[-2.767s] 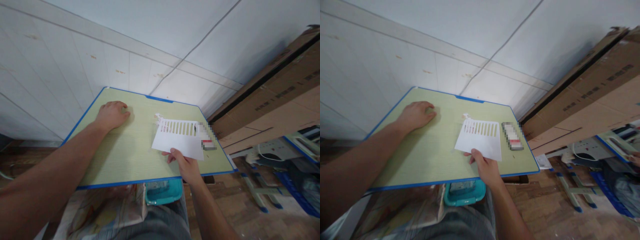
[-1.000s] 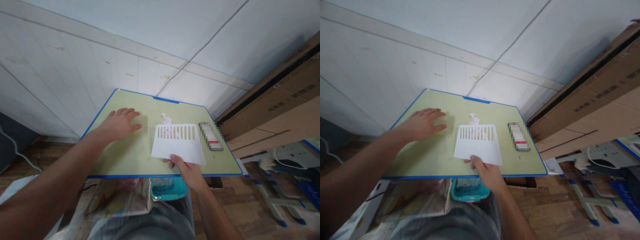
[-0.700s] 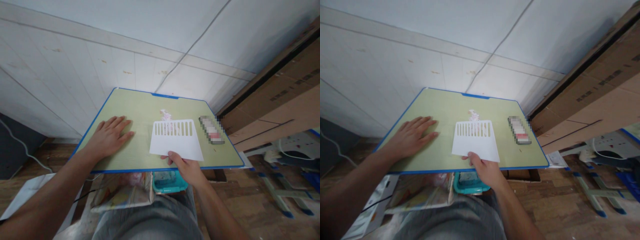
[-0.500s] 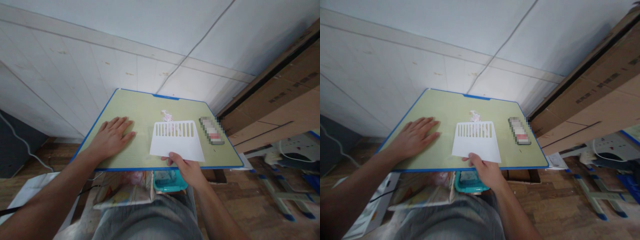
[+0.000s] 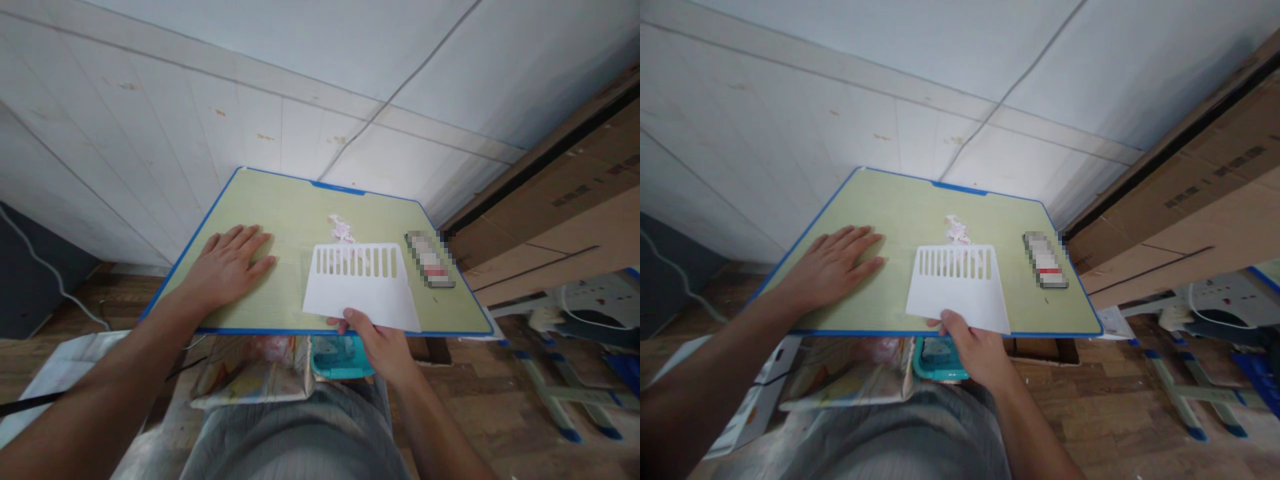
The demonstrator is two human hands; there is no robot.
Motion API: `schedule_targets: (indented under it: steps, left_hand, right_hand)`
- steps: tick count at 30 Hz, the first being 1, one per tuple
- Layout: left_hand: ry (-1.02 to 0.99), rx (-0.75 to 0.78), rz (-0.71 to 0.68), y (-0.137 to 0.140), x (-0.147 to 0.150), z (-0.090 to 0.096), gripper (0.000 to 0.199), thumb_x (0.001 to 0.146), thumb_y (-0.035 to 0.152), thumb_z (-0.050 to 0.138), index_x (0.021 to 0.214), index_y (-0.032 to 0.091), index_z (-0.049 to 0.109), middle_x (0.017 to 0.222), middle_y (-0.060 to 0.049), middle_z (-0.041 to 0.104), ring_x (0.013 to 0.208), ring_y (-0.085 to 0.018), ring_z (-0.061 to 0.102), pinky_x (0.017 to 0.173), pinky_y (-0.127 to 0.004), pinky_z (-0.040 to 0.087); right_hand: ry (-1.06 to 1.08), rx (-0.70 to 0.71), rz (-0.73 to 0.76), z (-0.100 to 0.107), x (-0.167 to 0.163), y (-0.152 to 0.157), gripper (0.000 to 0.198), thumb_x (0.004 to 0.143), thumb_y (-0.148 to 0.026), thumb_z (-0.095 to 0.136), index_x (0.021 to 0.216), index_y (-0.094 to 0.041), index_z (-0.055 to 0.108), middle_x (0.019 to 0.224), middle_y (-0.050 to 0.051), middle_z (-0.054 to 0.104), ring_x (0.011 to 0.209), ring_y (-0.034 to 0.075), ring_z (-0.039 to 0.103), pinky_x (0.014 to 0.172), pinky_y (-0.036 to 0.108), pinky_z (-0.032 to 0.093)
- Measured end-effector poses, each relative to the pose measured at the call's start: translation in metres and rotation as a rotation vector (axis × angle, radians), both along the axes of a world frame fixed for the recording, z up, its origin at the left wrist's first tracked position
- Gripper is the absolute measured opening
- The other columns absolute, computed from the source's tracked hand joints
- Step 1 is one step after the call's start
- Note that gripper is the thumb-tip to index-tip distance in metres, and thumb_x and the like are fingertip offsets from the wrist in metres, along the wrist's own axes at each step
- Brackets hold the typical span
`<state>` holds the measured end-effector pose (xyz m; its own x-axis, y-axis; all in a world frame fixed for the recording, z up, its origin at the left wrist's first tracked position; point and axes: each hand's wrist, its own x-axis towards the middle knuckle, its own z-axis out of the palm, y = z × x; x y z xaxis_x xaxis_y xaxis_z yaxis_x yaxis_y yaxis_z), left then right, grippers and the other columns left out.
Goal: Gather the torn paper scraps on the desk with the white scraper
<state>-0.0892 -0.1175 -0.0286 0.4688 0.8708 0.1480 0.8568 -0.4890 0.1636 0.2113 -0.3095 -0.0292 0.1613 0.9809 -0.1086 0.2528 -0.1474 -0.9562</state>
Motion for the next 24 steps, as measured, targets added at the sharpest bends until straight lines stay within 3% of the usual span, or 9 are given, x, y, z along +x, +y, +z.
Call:
schedule_targets:
  steps: [7,14,24]
  left_hand:
    - [-0.012,0.009,-0.003,0.003,0.0,0.0,0.073,0.12,0.066,0.038,0.178,0.031,0.064,0.195,-0.01,0.052,0.183,-0.038,0.043,0.147,-0.061,0.035]
    - [-0.041,0.002,0.005,0.006,-0.001,-0.001,0.073,0.118,0.068,0.042,0.175,0.03,0.067,0.192,-0.009,0.057,0.181,-0.037,0.046,0.147,-0.059,0.034]
    - [-0.083,-0.016,0.012,0.005,0.0,0.003,0.075,0.116,0.072,0.043,0.173,0.03,0.069,0.191,-0.01,0.058,0.181,-0.037,0.047,0.148,-0.058,0.033]
  right_hand:
    - [-0.042,-0.012,0.048,0.006,-0.003,-0.004,0.048,0.11,-0.064,0.076,0.077,-0.031,0.084,0.103,0.006,0.097,0.106,0.033,0.092,0.113,0.044,0.069]
    - [-0.01,-0.074,0.056,0.008,-0.005,-0.003,0.058,0.111,-0.079,0.073,0.081,-0.03,0.085,0.104,0.008,0.097,0.119,0.036,0.092,0.123,0.048,0.064]
    - [-0.031,-0.059,0.071,0.017,-0.013,-0.002,0.049,0.107,-0.067,0.075,0.072,-0.033,0.08,0.105,0.006,0.097,0.107,0.034,0.092,0.113,0.047,0.07]
